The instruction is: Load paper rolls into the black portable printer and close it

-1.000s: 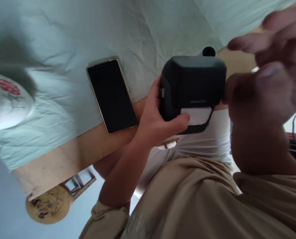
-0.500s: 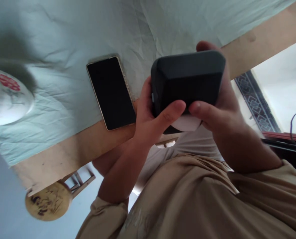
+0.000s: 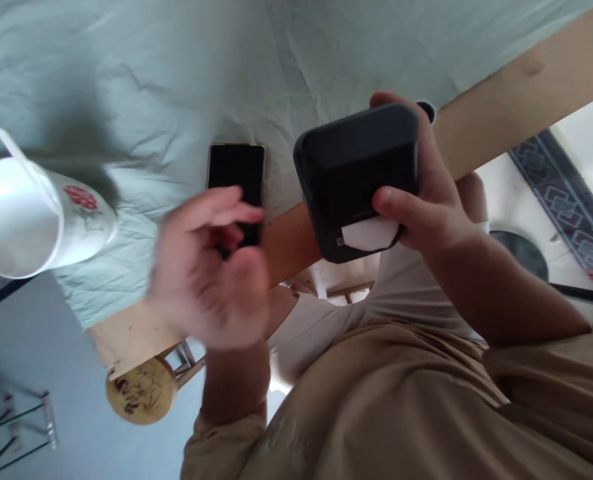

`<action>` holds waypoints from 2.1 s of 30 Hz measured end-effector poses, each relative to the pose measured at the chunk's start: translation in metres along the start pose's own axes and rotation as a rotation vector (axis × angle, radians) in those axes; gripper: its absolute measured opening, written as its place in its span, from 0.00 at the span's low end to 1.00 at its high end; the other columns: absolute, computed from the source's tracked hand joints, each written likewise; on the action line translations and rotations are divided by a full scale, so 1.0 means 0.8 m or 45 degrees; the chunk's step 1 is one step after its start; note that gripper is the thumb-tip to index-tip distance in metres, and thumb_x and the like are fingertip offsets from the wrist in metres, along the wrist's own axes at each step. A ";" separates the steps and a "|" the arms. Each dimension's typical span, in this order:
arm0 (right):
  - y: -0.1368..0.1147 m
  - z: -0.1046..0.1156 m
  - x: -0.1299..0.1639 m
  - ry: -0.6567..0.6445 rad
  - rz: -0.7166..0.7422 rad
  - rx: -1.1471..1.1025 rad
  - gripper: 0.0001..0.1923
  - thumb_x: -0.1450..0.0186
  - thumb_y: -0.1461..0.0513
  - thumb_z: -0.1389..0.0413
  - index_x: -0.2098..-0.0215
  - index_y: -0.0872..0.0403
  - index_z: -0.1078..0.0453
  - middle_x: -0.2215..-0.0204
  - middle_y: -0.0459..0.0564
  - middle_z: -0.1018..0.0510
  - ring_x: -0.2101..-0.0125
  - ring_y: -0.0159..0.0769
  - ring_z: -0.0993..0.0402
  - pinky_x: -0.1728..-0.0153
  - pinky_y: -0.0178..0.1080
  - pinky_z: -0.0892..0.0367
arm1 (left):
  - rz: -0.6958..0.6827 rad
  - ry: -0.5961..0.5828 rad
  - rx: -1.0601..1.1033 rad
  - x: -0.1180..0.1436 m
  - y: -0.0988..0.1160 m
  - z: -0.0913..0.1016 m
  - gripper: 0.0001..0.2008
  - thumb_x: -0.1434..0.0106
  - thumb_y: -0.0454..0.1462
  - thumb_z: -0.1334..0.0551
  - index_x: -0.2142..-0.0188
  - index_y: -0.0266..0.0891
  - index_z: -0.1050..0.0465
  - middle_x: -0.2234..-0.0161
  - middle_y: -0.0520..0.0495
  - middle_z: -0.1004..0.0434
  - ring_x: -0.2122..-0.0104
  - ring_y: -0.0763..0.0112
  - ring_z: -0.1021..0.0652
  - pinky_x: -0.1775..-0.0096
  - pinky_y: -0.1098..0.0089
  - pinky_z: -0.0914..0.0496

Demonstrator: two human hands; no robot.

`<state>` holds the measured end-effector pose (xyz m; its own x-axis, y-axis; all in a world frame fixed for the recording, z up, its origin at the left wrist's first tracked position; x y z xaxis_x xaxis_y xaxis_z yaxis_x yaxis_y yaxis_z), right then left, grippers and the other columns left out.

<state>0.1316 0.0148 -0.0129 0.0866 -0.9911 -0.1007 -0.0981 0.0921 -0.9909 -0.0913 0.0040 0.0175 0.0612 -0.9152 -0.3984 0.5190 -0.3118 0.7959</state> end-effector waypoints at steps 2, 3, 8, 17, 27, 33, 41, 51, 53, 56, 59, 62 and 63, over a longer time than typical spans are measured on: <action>-0.002 -0.003 -0.002 0.012 -0.028 -0.075 0.43 0.40 0.41 0.31 0.33 0.40 0.42 0.43 0.41 0.26 0.45 0.33 0.24 0.38 0.42 0.22 | -0.126 0.454 0.031 -0.010 -0.003 0.018 0.20 0.30 0.56 0.45 0.66 0.47 0.26 0.71 0.51 0.24 0.71 0.64 0.21 0.66 0.49 0.23; -0.003 -0.004 -0.003 0.005 -0.025 -0.097 0.43 0.40 0.42 0.31 0.33 0.41 0.42 0.42 0.41 0.26 0.44 0.32 0.24 0.37 0.41 0.23 | -0.128 0.521 -0.001 -0.015 -0.005 0.023 0.16 0.31 0.52 0.42 0.68 0.47 0.26 0.71 0.50 0.25 0.70 0.63 0.21 0.63 0.48 0.22; 0.001 -0.002 -0.003 -0.044 0.042 0.005 0.41 0.39 0.41 0.33 0.33 0.38 0.42 0.49 0.40 0.26 0.51 0.29 0.21 0.55 0.34 0.19 | 0.027 -0.156 -0.614 -0.033 -0.027 0.025 0.26 0.40 0.41 0.30 0.42 0.44 0.25 0.42 0.40 0.22 0.37 0.43 0.26 0.32 0.35 0.33; -0.003 -0.003 -0.004 -0.079 0.092 0.018 0.39 0.38 0.42 0.33 0.34 0.39 0.40 0.50 0.38 0.28 0.58 0.21 0.23 0.61 0.27 0.24 | 0.248 -0.436 -0.871 -0.034 -0.023 0.009 0.40 0.50 0.30 0.23 0.36 0.33 0.26 0.40 0.31 0.23 0.36 0.33 0.27 0.30 0.35 0.36; -0.004 -0.007 -0.005 -0.020 0.110 0.027 0.40 0.42 0.41 0.30 0.36 0.39 0.36 0.47 0.38 0.28 0.46 0.30 0.22 0.36 0.41 0.24 | 0.143 -0.348 -0.820 -0.026 -0.033 0.012 0.42 0.55 0.32 0.23 0.38 0.35 0.26 0.44 0.36 0.20 0.41 0.37 0.23 0.35 0.32 0.31; -0.001 -0.006 -0.006 -0.031 0.135 -0.012 0.40 0.42 0.41 0.30 0.37 0.40 0.36 0.46 0.39 0.28 0.44 0.32 0.23 0.35 0.42 0.25 | 0.189 -0.229 -0.291 -0.012 -0.068 0.046 0.36 0.46 0.46 0.34 0.36 0.48 0.33 0.50 0.45 0.22 0.66 0.68 0.23 0.67 0.60 0.23; 0.008 -0.004 -0.007 -0.016 0.164 0.023 0.42 0.43 0.41 0.30 0.36 0.38 0.36 0.45 0.40 0.28 0.40 0.36 0.26 0.32 0.45 0.27 | 0.191 -0.273 -0.130 0.004 -0.088 0.056 0.31 0.46 0.40 0.35 0.41 0.50 0.31 0.44 0.48 0.21 0.59 0.68 0.19 0.62 0.63 0.22; 0.012 -0.004 -0.007 -0.005 0.184 -0.042 0.37 0.44 0.44 0.29 0.39 0.33 0.33 0.45 0.42 0.27 0.41 0.39 0.26 0.30 0.49 0.29 | 0.199 -0.304 -0.372 0.004 -0.063 0.046 0.35 0.47 0.35 0.33 0.38 0.45 0.31 0.42 0.46 0.22 0.59 0.69 0.22 0.60 0.65 0.27; 0.010 -0.004 -0.006 0.001 0.174 -0.012 0.38 0.44 0.43 0.29 0.38 0.34 0.33 0.44 0.42 0.27 0.39 0.40 0.27 0.28 0.50 0.31 | 0.199 -0.309 -0.362 0.004 -0.065 0.046 0.36 0.48 0.35 0.33 0.38 0.45 0.31 0.42 0.46 0.23 0.60 0.69 0.23 0.61 0.65 0.28; 0.007 -0.003 -0.004 0.021 0.129 0.010 0.40 0.45 0.43 0.28 0.37 0.34 0.34 0.44 0.41 0.27 0.39 0.39 0.27 0.29 0.49 0.31 | 0.212 -0.339 -0.352 0.005 -0.069 0.047 0.38 0.47 0.34 0.32 0.36 0.47 0.33 0.42 0.46 0.24 0.59 0.68 0.23 0.60 0.64 0.28; 0.006 -0.002 -0.002 0.031 0.104 0.008 0.40 0.45 0.45 0.28 0.37 0.34 0.34 0.44 0.40 0.26 0.40 0.37 0.26 0.28 0.48 0.31 | 0.229 -0.358 -0.364 0.006 -0.071 0.048 0.39 0.47 0.35 0.28 0.35 0.49 0.35 0.42 0.46 0.25 0.58 0.66 0.23 0.58 0.63 0.27; 0.007 0.000 -0.003 -0.004 0.127 0.002 0.41 0.44 0.45 0.28 0.36 0.34 0.35 0.44 0.41 0.27 0.41 0.37 0.26 0.29 0.48 0.31 | 0.244 -0.368 -0.419 0.005 -0.068 0.048 0.42 0.49 0.35 0.25 0.35 0.48 0.35 0.44 0.45 0.25 0.58 0.65 0.22 0.58 0.63 0.26; 0.008 0.001 -0.003 -0.018 0.135 0.002 0.41 0.44 0.45 0.28 0.36 0.34 0.35 0.44 0.41 0.27 0.41 0.37 0.26 0.29 0.48 0.31 | 0.246 -0.370 -0.430 0.004 -0.067 0.048 0.43 0.50 0.34 0.25 0.35 0.47 0.34 0.45 0.45 0.25 0.58 0.65 0.22 0.57 0.62 0.26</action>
<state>0.1313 0.0178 -0.0194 0.0899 -0.9744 -0.2061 -0.1056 0.1965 -0.9748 -0.1515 0.0080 -0.0094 -0.0320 -0.9966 -0.0763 0.7721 -0.0731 0.6313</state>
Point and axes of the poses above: each hand's wrist, its own x-axis away from the middle knuckle, its own z-axis out of the back of the hand, y = z × x, the point moved 1 cm from there along -x, towards the middle knuckle
